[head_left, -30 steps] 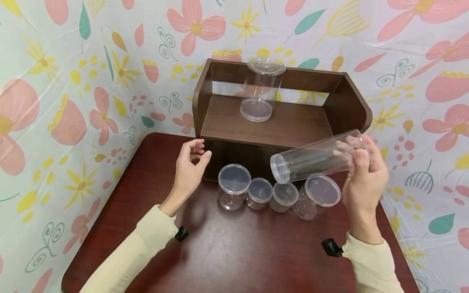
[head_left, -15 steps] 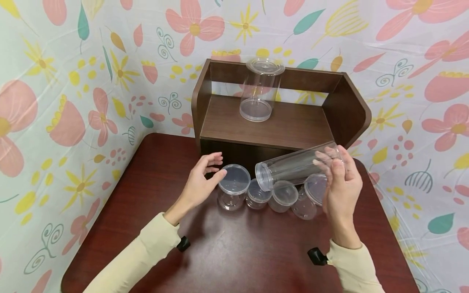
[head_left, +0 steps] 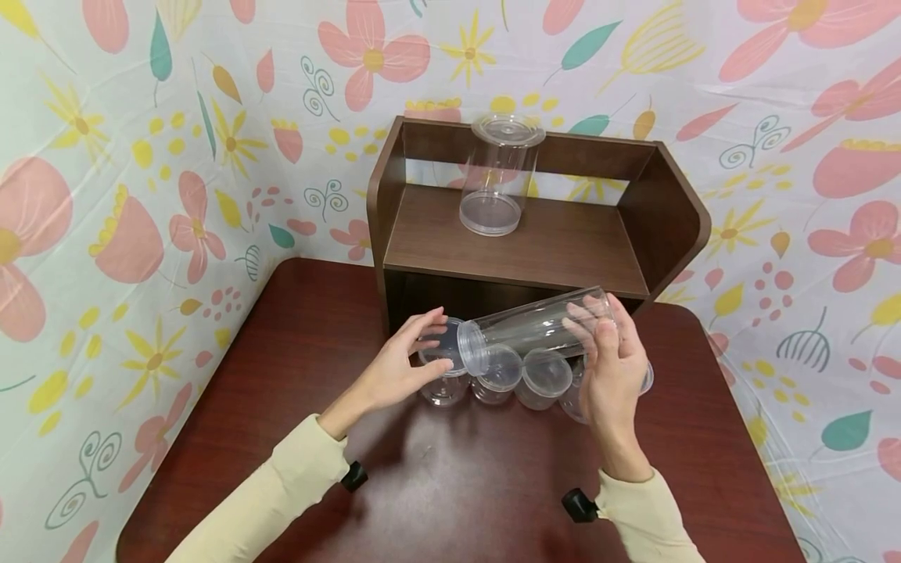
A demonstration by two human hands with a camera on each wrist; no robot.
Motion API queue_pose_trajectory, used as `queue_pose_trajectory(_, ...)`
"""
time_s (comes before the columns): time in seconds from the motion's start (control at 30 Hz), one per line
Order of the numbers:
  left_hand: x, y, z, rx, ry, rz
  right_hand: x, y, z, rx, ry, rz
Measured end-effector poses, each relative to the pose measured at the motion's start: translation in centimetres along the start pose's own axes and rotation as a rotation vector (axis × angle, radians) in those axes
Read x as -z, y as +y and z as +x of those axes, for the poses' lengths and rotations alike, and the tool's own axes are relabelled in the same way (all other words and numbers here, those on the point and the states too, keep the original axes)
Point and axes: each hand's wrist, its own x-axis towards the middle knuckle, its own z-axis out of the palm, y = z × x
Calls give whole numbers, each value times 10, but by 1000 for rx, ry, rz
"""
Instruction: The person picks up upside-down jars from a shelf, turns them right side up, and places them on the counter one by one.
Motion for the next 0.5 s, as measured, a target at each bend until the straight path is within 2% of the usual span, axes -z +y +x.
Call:
queue_pose_trajectory(0.27, -5, -3, -2, 37, -43, -27, -7, 9, -9, -42, 5, 7)
queue_pose_trajectory(0.5, -8, -7, -5, 126, -59, -29, -14, 13, -14, -62, -6, 43)
